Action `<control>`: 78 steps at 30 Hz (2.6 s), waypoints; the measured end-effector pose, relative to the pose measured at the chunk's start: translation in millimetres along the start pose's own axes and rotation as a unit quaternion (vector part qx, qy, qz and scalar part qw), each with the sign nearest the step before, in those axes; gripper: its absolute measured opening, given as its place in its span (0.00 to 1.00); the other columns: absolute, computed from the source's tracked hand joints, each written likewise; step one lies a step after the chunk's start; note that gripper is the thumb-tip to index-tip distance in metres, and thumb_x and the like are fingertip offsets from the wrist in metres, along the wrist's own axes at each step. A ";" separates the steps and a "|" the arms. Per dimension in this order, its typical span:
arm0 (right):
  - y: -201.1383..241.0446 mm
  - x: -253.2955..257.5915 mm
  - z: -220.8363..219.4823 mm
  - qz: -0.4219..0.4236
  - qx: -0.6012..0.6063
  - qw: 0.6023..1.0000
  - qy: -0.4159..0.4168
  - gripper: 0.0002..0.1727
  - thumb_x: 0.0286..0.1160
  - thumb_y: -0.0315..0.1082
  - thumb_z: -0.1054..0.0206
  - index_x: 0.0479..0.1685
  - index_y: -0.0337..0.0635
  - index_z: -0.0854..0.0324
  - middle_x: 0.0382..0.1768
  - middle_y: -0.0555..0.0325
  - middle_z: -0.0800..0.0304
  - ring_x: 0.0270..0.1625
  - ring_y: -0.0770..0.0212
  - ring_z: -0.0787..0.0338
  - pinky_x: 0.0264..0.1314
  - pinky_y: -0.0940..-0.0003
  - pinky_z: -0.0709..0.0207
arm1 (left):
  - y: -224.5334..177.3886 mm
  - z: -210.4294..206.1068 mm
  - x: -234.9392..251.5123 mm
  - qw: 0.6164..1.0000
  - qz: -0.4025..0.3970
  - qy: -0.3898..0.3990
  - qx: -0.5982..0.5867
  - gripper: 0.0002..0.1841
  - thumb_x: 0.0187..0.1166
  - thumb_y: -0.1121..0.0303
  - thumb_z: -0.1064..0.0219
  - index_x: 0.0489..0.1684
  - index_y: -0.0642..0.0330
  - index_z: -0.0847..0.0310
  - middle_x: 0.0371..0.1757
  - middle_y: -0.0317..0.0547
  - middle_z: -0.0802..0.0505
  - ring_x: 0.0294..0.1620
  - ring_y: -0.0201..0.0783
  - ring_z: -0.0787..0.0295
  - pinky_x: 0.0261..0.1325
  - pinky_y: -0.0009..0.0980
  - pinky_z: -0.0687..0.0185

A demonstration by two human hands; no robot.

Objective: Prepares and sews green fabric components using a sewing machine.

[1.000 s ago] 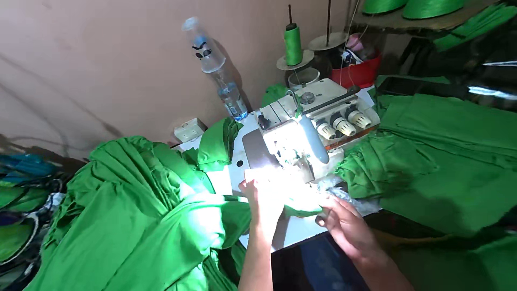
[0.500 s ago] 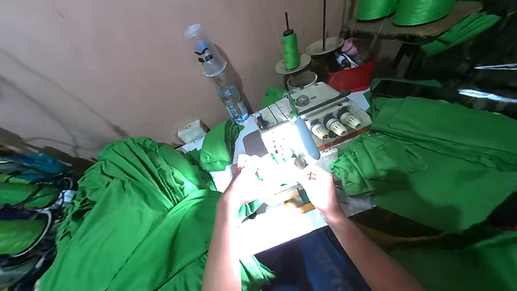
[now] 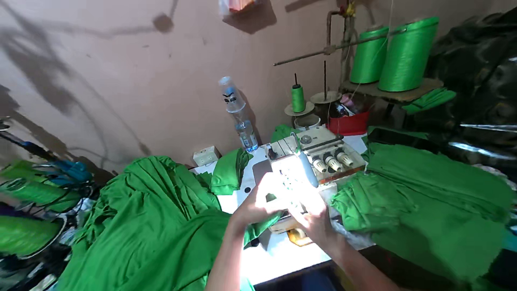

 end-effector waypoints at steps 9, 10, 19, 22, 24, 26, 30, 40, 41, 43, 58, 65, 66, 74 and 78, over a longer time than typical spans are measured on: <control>-20.8 13.7 -16.1 -0.262 0.307 0.902 0.153 0.14 0.66 0.24 0.30 0.49 0.23 0.17 0.35 0.58 0.09 0.37 0.78 0.12 0.46 0.81 0.16 | 7.5 23.8 -5.5 0.923 -0.075 -0.293 0.236 0.21 0.56 0.73 0.23 0.49 0.73 0.14 0.56 0.67 0.11 0.63 0.66 0.17 0.64 0.61 0.23; -24.5 11.8 -16.8 -0.299 0.315 0.885 0.170 0.14 0.67 0.22 0.31 0.51 0.23 0.19 0.34 0.59 0.10 0.36 0.78 0.13 0.46 0.80 0.18 | 10.7 21.7 -5.8 0.945 -0.071 -0.258 0.189 0.16 0.61 0.74 0.26 0.47 0.74 0.12 0.55 0.65 0.10 0.64 0.61 0.17 0.67 0.56 0.24; -25.8 17.6 -21.3 -0.260 0.361 0.873 0.199 0.28 0.60 0.23 0.24 0.62 0.18 0.25 0.49 0.52 0.09 0.52 0.75 0.10 0.58 0.80 0.16 | 27.2 8.0 5.3 0.972 0.123 0.079 0.183 0.22 0.76 0.69 0.29 0.64 0.75 0.19 0.66 0.68 0.14 0.73 0.57 0.23 0.82 0.51 0.39; -30.5 13.4 -24.5 -0.262 0.280 0.897 0.220 0.22 0.65 0.27 0.25 0.57 0.22 0.19 0.45 0.52 0.09 0.47 0.75 0.11 0.56 0.79 0.17 | 15.9 9.8 7.8 0.982 0.076 0.068 0.158 0.18 0.77 0.70 0.31 0.59 0.75 0.17 0.64 0.67 0.14 0.70 0.52 0.20 0.77 0.45 0.31; -26.7 13.1 -27.5 -0.257 0.238 0.900 0.261 0.17 0.70 0.31 0.26 0.53 0.26 0.14 0.41 0.53 0.07 0.43 0.74 0.11 0.53 0.76 0.17 | 8.7 7.7 9.2 0.985 0.054 0.076 0.144 0.16 0.78 0.71 0.32 0.56 0.77 0.17 0.62 0.67 0.14 0.67 0.51 0.19 0.74 0.43 0.28; -21.2 17.0 -26.9 -0.231 0.202 0.912 0.273 0.18 0.72 0.36 0.27 0.51 0.28 0.13 0.36 0.53 0.08 0.38 0.73 0.13 0.48 0.74 0.18 | 4.5 9.0 11.5 0.985 0.061 0.064 0.151 0.16 0.81 0.71 0.35 0.58 0.77 0.17 0.61 0.67 0.13 0.67 0.54 0.18 0.74 0.47 0.29; -16.6 27.5 -12.7 -0.212 0.187 0.934 0.217 0.24 0.72 0.39 0.28 0.57 0.24 0.17 0.40 0.49 0.08 0.39 0.71 0.12 0.48 0.74 0.17 | 5.5 23.6 4.8 0.988 0.029 0.012 0.152 0.14 0.79 0.76 0.38 0.57 0.78 0.20 0.59 0.66 0.13 0.63 0.49 0.16 0.69 0.40 0.23; -37.7 -10.3 4.4 -0.329 0.361 0.868 0.093 0.39 0.74 0.36 0.45 0.85 0.26 0.49 0.70 0.49 0.22 0.58 0.74 0.13 0.55 0.76 0.15 | -16.5 -4.7 4.0 0.961 -0.014 0.108 0.253 0.11 0.69 0.74 0.25 0.41 0.76 0.11 0.55 0.69 0.10 0.66 0.59 0.17 0.75 0.50 0.29; -36.3 -11.6 4.0 -0.333 0.366 0.864 0.095 0.40 0.77 0.39 0.47 0.87 0.27 0.53 0.73 0.48 0.26 0.60 0.74 0.15 0.57 0.76 0.17 | -21.6 -7.9 4.6 0.965 -0.033 0.110 0.236 0.12 0.66 0.74 0.23 0.41 0.77 0.11 0.52 0.69 0.10 0.62 0.59 0.15 0.71 0.49 0.26; -31.7 -12.8 1.0 -0.338 0.380 0.856 0.089 0.41 0.81 0.44 0.49 0.89 0.27 0.58 0.77 0.48 0.30 0.65 0.75 0.17 0.61 0.77 0.17 | -20.2 -19.3 5.8 0.961 -0.017 0.150 0.232 0.17 0.65 0.72 0.21 0.45 0.78 0.13 0.51 0.69 0.10 0.60 0.59 0.15 0.70 0.52 0.27; -39.3 -20.0 -25.3 -0.355 0.313 0.856 0.208 0.42 0.87 0.58 0.77 0.49 0.31 0.24 0.26 0.71 0.24 0.28 0.81 0.27 0.38 0.83 0.29 | 7.7 -8.9 14.6 0.884 0.141 0.195 0.400 0.27 0.73 0.63 0.24 0.70 0.67 0.19 0.76 0.65 0.20 0.85 0.64 0.38 0.88 0.66 0.62; -30.7 -13.0 -25.4 -0.355 0.331 0.848 0.213 0.44 0.88 0.60 0.77 0.59 0.25 0.31 0.26 0.71 0.27 0.27 0.82 0.28 0.38 0.84 0.28 | -8.5 -19.5 12.4 0.910 0.101 0.223 0.334 0.24 0.78 0.68 0.30 0.70 0.74 0.21 0.77 0.70 0.22 0.84 0.64 0.36 0.86 0.63 0.58; -30.7 -14.2 -26.3 -0.348 0.328 0.852 0.214 0.43 0.87 0.62 0.76 0.51 0.29 0.28 0.23 0.73 0.27 0.25 0.82 0.28 0.37 0.83 0.28 | -2.5 -21.0 12.2 0.905 0.112 0.236 0.335 0.24 0.79 0.67 0.30 0.70 0.72 0.21 0.77 0.69 0.22 0.84 0.65 0.36 0.86 0.65 0.58; -6.9 11.3 8.9 -0.163 -0.065 0.927 0.332 0.17 0.76 0.39 0.34 0.44 0.32 0.10 0.33 0.40 0.09 0.39 0.38 0.08 0.45 0.36 0.19 | 9.3 15.9 20.6 0.913 0.139 0.121 0.364 0.16 0.78 0.73 0.31 0.62 0.70 0.15 0.72 0.63 0.18 0.83 0.63 0.37 0.81 0.62 0.48; 44.0 -25.0 -54.3 -0.149 0.201 0.838 0.485 0.22 0.81 0.43 0.33 0.57 0.31 0.14 0.48 0.41 0.07 0.52 0.47 0.07 0.61 0.45 0.18 | -1.7 2.5 4.3 0.985 0.115 0.113 0.063 0.17 0.79 0.74 0.36 0.61 0.76 0.26 0.51 0.50 0.14 0.53 0.29 0.19 0.60 0.27 0.22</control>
Point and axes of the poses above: each hand's wrist, its own x-axis towards the middle knuckle, its own z-axis out of the back of the hand, y = z × x, the point moved 10 cm from there along x, towards the middle knuckle
